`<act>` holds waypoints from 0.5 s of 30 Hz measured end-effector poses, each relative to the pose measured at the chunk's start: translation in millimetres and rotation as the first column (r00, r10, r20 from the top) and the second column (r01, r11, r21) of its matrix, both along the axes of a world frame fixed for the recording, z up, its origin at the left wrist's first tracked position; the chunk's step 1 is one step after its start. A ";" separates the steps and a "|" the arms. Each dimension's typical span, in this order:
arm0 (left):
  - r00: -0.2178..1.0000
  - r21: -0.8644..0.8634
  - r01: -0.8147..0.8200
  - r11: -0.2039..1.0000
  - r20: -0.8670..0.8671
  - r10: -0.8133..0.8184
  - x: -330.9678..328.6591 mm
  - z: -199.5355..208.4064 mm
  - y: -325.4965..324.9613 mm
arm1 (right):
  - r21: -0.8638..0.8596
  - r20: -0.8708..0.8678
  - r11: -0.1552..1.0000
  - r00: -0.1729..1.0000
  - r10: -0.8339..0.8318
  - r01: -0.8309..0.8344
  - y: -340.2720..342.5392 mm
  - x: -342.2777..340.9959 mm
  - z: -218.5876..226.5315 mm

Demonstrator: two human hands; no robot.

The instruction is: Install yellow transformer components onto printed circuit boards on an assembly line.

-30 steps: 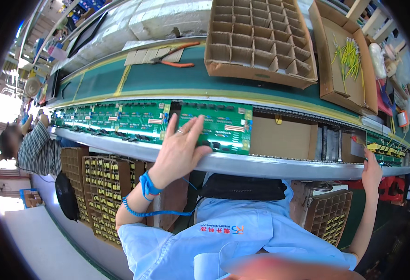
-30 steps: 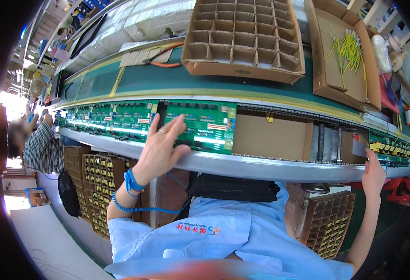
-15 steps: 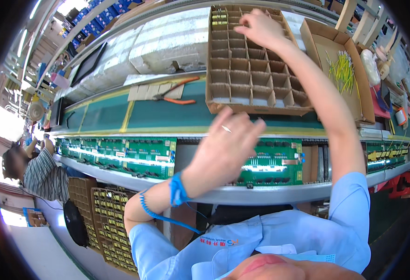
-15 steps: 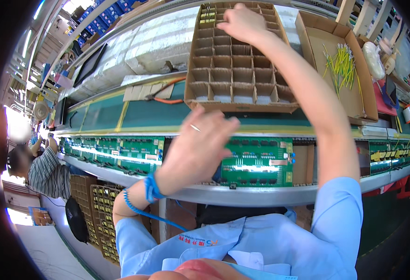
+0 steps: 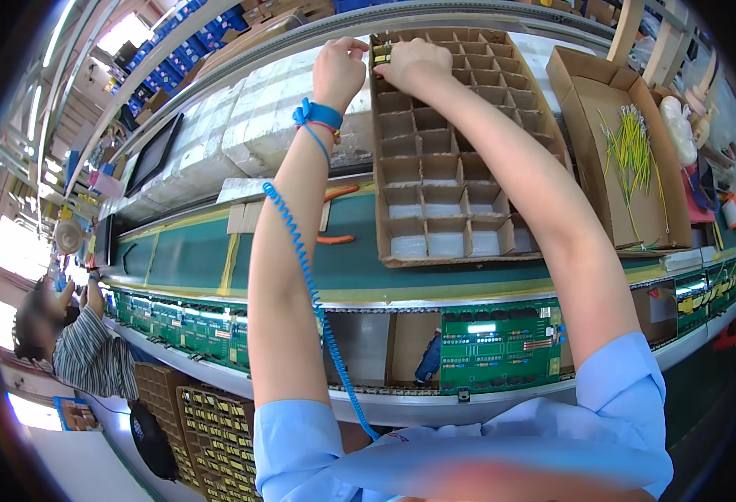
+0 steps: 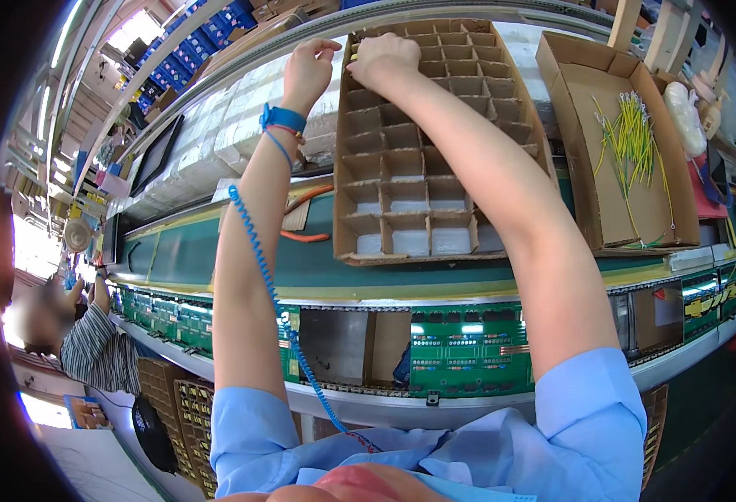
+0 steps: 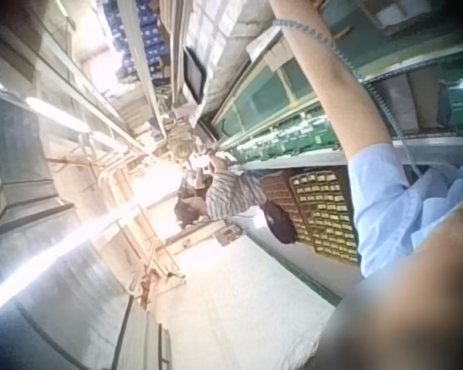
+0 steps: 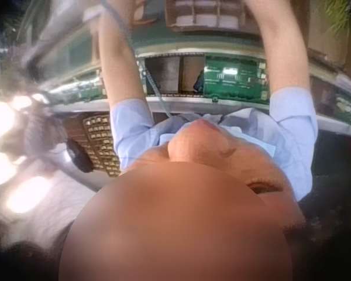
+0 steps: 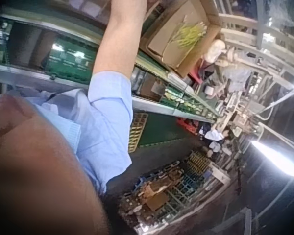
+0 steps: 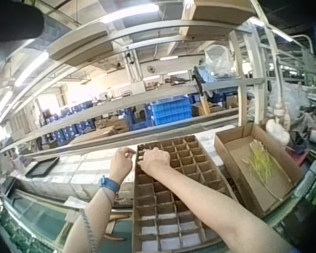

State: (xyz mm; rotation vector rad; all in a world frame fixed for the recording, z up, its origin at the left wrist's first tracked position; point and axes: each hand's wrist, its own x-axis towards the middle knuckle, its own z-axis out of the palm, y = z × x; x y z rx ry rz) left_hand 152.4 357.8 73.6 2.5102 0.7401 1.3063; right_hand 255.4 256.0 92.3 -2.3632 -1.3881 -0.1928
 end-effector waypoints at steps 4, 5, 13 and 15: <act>0.978 -0.157 -0.129 0.979 -0.183 0.100 30.8 -12.1 31.1 | 0.176 -0.049 0.981 0.994 0.094 -0.084 0.1 -1.9 -14.3; 0.964 -0.300 -0.132 0.945 -0.259 0.052 39.4 -12.5 31.4 | 0.246 -0.033 0.965 0.994 0.107 -0.096 0.2 5.4 -24.2; 0.971 -0.493 -0.121 0.862 -0.239 -0.001 59.4 -2.5 32.9 | 0.743 -0.224 0.668 0.932 0.285 -0.026 -19.8 45.3 -29.0; 0.961 -0.426 -0.150 0.892 -0.276 0.030 65.7 -1.2 18.4 | 0.745 -0.144 0.662 0.949 0.280 -0.082 -32.4 58.3 -32.4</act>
